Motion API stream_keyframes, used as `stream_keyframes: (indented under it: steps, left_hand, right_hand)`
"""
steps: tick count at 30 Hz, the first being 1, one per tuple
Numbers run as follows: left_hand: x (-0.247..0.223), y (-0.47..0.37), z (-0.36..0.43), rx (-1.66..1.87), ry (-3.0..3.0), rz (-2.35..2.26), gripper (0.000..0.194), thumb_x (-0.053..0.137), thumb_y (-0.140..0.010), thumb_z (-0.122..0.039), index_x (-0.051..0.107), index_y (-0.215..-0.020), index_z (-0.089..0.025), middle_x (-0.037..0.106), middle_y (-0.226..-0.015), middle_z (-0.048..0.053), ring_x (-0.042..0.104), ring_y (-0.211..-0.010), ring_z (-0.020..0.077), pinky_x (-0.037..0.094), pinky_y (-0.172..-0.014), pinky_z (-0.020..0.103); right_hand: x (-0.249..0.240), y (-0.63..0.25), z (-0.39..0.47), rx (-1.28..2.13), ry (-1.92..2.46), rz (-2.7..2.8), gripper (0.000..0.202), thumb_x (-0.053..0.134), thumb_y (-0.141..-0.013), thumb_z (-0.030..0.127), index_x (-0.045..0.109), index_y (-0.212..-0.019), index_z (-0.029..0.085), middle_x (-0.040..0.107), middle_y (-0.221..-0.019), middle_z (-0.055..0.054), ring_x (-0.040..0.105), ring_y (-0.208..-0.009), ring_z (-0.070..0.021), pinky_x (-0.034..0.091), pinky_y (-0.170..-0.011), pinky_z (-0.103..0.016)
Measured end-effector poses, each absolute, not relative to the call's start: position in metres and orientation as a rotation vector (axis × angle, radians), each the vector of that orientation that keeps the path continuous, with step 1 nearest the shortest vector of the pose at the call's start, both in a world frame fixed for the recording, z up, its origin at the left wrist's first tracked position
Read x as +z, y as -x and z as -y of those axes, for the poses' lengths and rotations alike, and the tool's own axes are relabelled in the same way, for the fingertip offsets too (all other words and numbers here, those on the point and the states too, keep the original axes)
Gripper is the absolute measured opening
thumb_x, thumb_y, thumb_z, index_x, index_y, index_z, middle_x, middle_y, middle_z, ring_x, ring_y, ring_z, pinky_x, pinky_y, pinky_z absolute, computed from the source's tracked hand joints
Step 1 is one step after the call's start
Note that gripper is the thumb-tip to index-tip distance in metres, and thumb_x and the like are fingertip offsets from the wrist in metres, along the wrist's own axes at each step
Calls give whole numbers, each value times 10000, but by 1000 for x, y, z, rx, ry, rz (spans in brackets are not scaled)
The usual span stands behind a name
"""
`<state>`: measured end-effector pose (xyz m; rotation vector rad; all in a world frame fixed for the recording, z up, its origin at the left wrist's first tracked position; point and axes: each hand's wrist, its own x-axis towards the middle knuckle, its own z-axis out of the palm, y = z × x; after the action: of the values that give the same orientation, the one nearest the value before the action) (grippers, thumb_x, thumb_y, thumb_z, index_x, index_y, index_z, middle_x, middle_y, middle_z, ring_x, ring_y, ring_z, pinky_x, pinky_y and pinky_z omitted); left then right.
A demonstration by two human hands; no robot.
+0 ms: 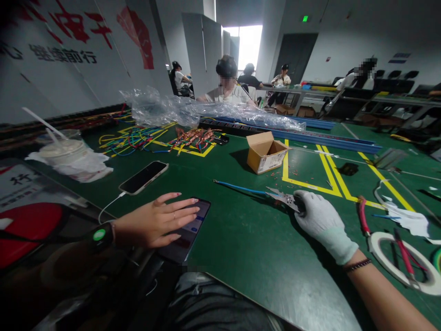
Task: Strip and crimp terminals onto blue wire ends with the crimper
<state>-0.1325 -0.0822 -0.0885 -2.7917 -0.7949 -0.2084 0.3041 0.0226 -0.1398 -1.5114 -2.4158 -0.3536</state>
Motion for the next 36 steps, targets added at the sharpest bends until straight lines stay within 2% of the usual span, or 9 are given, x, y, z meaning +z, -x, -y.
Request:
stream_keyframes:
  steps: [7,13,16,25,36]
  left_hand:
    - [-88,130,80,-262,2799,764,366,469,-927,-346,546,-1250,-192,594,-1301,69,419,-1311,208,90,-1136,387]
    - [-92,129,90,-545,2699,1191,331,400,-883,-141,552,-1172,-188,631,-1215,78,476,-1239,215,209,-1083,462]
    - [-103,131,97,-690,2647,1312,321,381,-862,-99,567,-1109,-183,650,-1131,68,507,-1190,217,266,-1049,473]
    - [-120,130,110,-743,2607,1535,369,380,-852,-130,520,-1187,-195,620,-1183,67,465,-1224,238,271,-1044,473]
    - [-129,124,103,-759,2659,1633,400,353,-876,-168,441,-1266,-190,606,-1229,82,437,-1246,239,238,-1055,481]
  right_hand:
    - [-140,-305,-23,-360,1516,2421,392,517,-747,242,565,-1120,131,670,-992,-125,639,-871,-278,502,-759,-366]
    - [-140,-305,-22,-349,1506,2420,385,498,-768,249,563,-1125,123,670,-997,-136,635,-872,-282,500,-773,-380]
    - [-140,-305,-22,-349,1498,2411,384,499,-769,248,566,-1126,126,674,-992,-135,634,-870,-282,499,-783,-385]
    - [-138,-303,-21,-340,1546,2418,372,502,-786,277,580,-1115,121,669,-991,-133,629,-865,-272,492,-769,-367]
    - [-139,-304,-22,-350,1546,2409,401,527,-724,219,581,-1112,135,678,-992,-125,633,-863,-269,485,-776,-356]
